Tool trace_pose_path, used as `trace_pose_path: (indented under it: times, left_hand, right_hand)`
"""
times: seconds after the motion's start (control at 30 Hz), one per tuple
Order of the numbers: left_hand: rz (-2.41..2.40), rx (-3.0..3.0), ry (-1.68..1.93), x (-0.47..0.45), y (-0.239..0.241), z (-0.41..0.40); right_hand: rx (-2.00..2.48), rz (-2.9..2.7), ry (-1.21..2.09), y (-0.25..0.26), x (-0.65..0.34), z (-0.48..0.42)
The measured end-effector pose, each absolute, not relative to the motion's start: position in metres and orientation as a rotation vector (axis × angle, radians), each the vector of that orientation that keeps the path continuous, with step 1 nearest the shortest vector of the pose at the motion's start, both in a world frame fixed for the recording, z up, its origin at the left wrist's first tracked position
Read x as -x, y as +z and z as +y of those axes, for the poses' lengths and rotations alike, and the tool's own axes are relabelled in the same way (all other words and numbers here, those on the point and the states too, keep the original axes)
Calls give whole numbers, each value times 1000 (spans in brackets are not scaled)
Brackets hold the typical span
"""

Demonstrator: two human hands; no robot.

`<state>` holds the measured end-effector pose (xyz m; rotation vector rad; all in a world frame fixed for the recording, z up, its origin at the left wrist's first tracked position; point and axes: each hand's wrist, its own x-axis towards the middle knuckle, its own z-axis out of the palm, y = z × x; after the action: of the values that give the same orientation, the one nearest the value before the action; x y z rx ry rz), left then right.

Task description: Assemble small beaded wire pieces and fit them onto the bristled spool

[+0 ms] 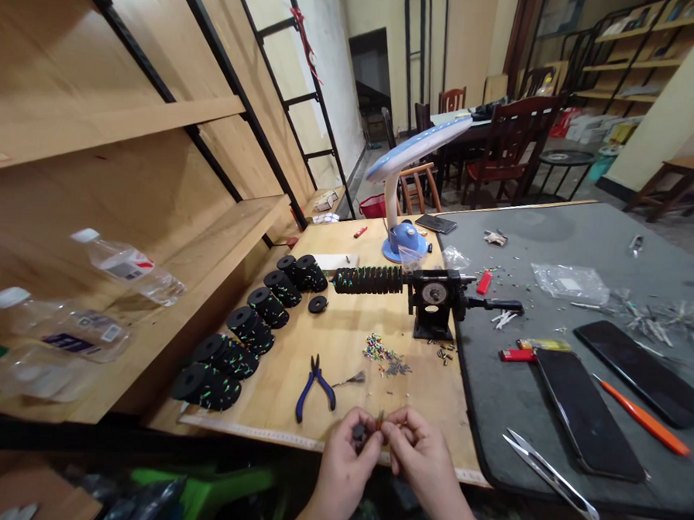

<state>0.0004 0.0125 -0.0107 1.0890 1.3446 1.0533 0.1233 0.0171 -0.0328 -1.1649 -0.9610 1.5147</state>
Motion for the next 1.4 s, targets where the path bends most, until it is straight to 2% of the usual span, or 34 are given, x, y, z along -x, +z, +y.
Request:
trace_pose_path:
  times: [0.67, 1.4]
  left_hand:
    - [1140, -877, 973, -2, -19, 17]
    - [1386, -1175, 1051, -1, -17, 20]
  right_hand:
    - [1122, -759, 1640, -38, -125, 20]
    - [1261, -914, 1798, -37, -127, 17]
